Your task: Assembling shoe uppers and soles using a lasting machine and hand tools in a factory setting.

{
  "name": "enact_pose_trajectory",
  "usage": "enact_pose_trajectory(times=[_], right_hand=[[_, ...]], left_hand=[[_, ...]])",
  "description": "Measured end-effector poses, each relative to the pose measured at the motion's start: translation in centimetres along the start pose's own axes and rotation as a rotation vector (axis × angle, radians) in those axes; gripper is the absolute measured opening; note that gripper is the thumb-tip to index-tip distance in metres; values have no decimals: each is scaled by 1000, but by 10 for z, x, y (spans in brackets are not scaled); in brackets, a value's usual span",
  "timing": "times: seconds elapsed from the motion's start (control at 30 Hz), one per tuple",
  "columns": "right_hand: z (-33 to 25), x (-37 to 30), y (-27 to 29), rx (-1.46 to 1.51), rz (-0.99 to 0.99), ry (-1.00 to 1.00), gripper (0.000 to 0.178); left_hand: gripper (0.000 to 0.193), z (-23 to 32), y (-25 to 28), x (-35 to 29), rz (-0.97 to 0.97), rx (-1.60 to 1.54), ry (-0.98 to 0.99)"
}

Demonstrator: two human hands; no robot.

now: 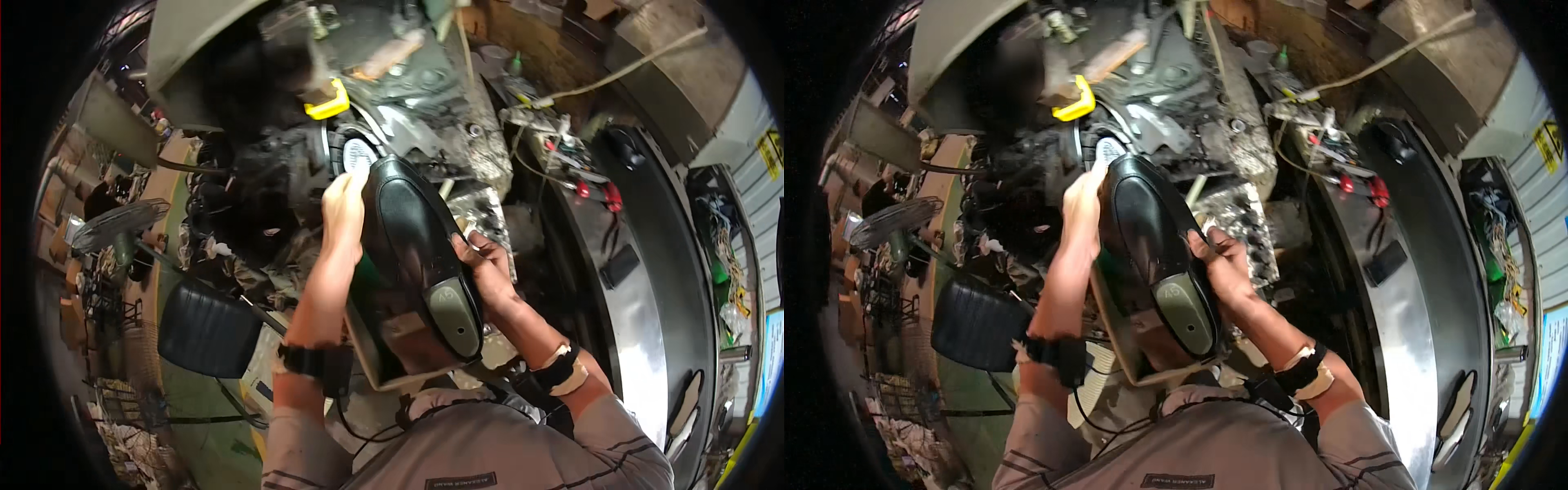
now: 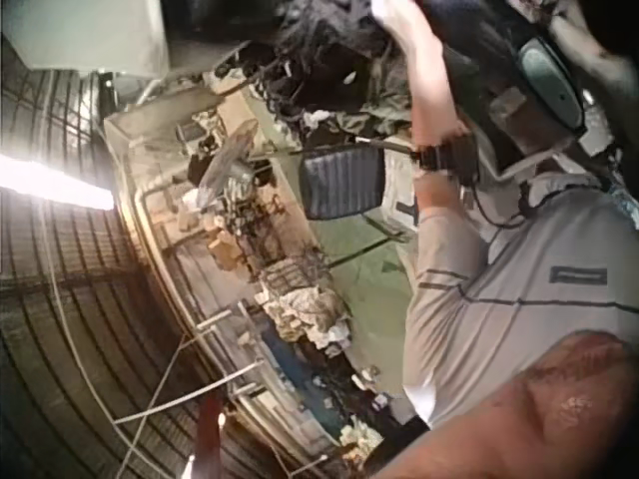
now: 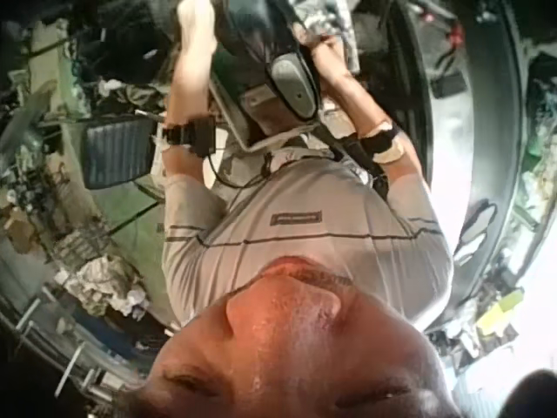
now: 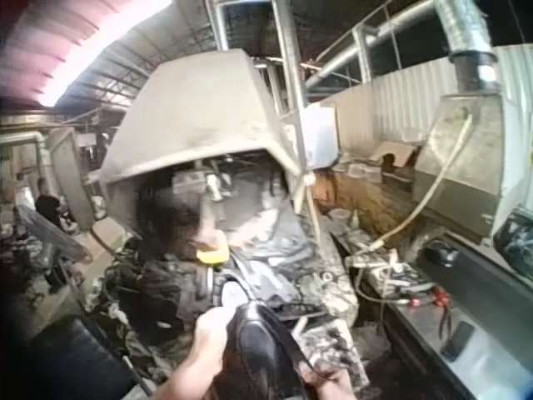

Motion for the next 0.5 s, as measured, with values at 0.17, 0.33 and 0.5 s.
enact_pose_trajectory(times=[0.17, 0.33, 0.5], right_hand=[[9, 47, -59, 101, -25, -89, 31], [38, 93, -78, 228, 2, -137, 23], [57, 129, -75, 165, 30, -64, 30]], left_hand=[[34, -34, 40, -34, 92, -385, 50], [23, -62, 66, -24, 89, -351, 274], [17, -69, 66, 10, 108, -478, 268]])
Point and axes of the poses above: each hand's wrist, its own x-axis towards the middle knuckle, its own y-axis out of the back of the hand, z = x × y, the point moved 2 cm from there along x, towards the middle knuckle, and after that the axes turned 5 degrees about x, right-handed, at the moved point
